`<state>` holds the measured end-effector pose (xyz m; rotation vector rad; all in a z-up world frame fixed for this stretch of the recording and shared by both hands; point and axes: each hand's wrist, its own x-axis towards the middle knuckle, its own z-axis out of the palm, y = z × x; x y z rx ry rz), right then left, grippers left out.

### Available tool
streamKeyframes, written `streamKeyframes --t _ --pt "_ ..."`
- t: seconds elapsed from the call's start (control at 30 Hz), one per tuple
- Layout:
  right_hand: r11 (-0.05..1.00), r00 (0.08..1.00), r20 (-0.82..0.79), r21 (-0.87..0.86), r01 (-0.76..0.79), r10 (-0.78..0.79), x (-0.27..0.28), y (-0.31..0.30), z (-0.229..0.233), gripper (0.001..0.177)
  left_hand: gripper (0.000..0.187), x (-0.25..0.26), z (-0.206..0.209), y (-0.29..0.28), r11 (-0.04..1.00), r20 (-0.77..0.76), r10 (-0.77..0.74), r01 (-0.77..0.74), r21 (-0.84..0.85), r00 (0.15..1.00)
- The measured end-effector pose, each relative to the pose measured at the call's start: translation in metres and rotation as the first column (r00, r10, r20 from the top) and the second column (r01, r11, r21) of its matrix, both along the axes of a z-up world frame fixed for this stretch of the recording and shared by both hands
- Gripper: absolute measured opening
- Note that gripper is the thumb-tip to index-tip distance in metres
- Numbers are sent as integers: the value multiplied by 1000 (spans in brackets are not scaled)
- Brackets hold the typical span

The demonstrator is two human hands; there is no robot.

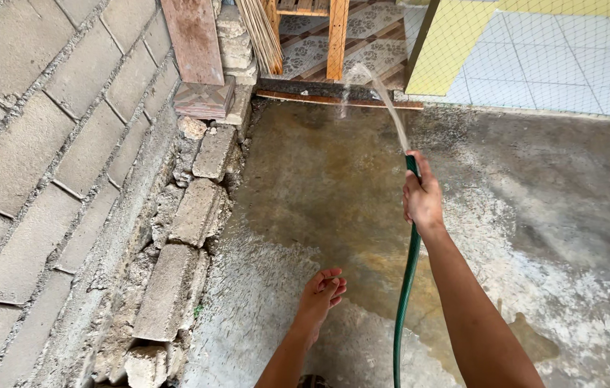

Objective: The person uses a green hose to spray water onto a concrete floor, moving the stream across different sections of the surface.

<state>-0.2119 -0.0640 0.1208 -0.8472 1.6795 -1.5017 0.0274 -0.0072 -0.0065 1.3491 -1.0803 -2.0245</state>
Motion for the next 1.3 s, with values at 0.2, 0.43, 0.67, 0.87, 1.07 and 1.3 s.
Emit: streamKeyframes --t 0.2,0.43,0.67,0.87,1.07,1.3 --pt "996 996 -65 73 -59 63 19 -4 7 37 29 7 8 -6 998 37 10 -13 58 999" --pt "988 989 -93 113 -100 111 35 0 9 39 27 7 10 -5 998 22 28 -29 57 999" --pt "993 997 -81 121 17 -7 17 16 1 42 25 1 15 -2 999 2 11 -11 51 1000" --pt "991 992 -72 74 111 -105 -19 43 -7 39 25 -18 14 0 999 9 -27 27 25 1000" --pt "982 981 -63 29 184 -182 -55 68 -4 37 25 -45 13 12 998 -11 -65 65 23 998" --pt "970 970 -8 36 241 -241 -89 97 4 35 24 -79 9 25 995 -43 -94 94 19 995"
